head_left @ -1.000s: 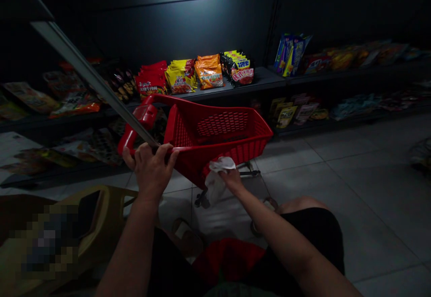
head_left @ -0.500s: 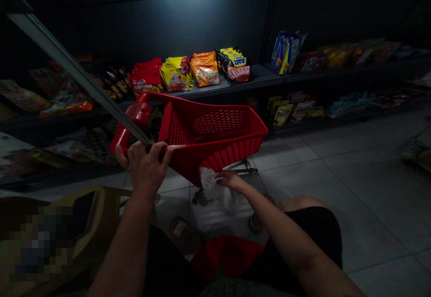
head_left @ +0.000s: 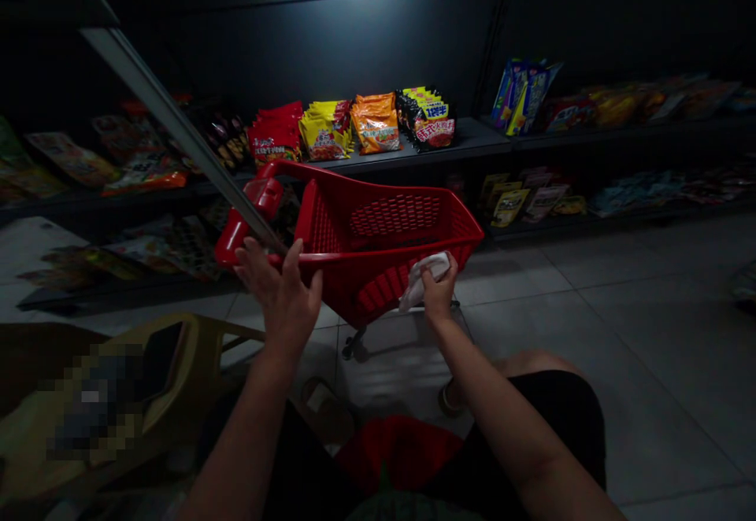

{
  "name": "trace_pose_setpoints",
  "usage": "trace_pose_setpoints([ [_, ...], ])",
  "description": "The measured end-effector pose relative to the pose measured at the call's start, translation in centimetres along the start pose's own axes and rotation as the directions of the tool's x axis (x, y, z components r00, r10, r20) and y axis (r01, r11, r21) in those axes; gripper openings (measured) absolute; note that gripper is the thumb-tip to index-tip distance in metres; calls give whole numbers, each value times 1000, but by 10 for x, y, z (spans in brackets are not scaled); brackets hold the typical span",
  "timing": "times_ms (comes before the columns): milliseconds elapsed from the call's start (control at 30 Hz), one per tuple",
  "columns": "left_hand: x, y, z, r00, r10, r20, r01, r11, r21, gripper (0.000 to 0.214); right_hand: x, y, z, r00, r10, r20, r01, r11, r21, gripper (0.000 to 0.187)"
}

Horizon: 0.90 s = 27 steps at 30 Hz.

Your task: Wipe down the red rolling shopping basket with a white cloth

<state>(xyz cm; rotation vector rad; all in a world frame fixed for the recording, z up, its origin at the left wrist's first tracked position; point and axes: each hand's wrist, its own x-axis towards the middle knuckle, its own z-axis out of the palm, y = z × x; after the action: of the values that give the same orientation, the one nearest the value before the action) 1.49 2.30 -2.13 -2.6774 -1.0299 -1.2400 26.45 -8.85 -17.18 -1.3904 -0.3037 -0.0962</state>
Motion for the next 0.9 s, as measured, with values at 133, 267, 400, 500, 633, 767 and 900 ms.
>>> trace_pose_setpoints([
  [133, -8, 21, 11, 958, 280, 64, -282, 959, 39, 59, -24, -1, 15, 999, -24, 45, 28, 996, -85, 45],
  [267, 28, 24, 15, 891, 375, 257, -414, 902, 123, 40, -66, -8, 35, 916, -17, 400, 28, 999, -22, 36],
  [400, 53, 15, 13, 831, 361, 423, -487, 840, 240, 30, -68, -10, 40, 896, 110, 431, -138, 990, 33, 33],
  [500, 52, 9, 11, 812, 418, 408, -541, 800, 259, 29, -31, -8, 26, 968, 208, 138, -226, 966, 128, 38],
  [633, 45, 8, 13, 824, 434, 363, -538, 801, 263, 28, -4, -13, 13, 970, 211, -123, -190, 969, 159, 49],
  [767, 43, 12, 16, 850, 421, 317, -507, 816, 276, 26, -57, -25, 26, 987, 87, 133, -96, 993, 62, 44],
  [900, 40, 15, 17, 868, 418, 268, -485, 827, 282, 28, -105, -25, 40, 862, 83, 500, -114, 993, 31, 26],
])
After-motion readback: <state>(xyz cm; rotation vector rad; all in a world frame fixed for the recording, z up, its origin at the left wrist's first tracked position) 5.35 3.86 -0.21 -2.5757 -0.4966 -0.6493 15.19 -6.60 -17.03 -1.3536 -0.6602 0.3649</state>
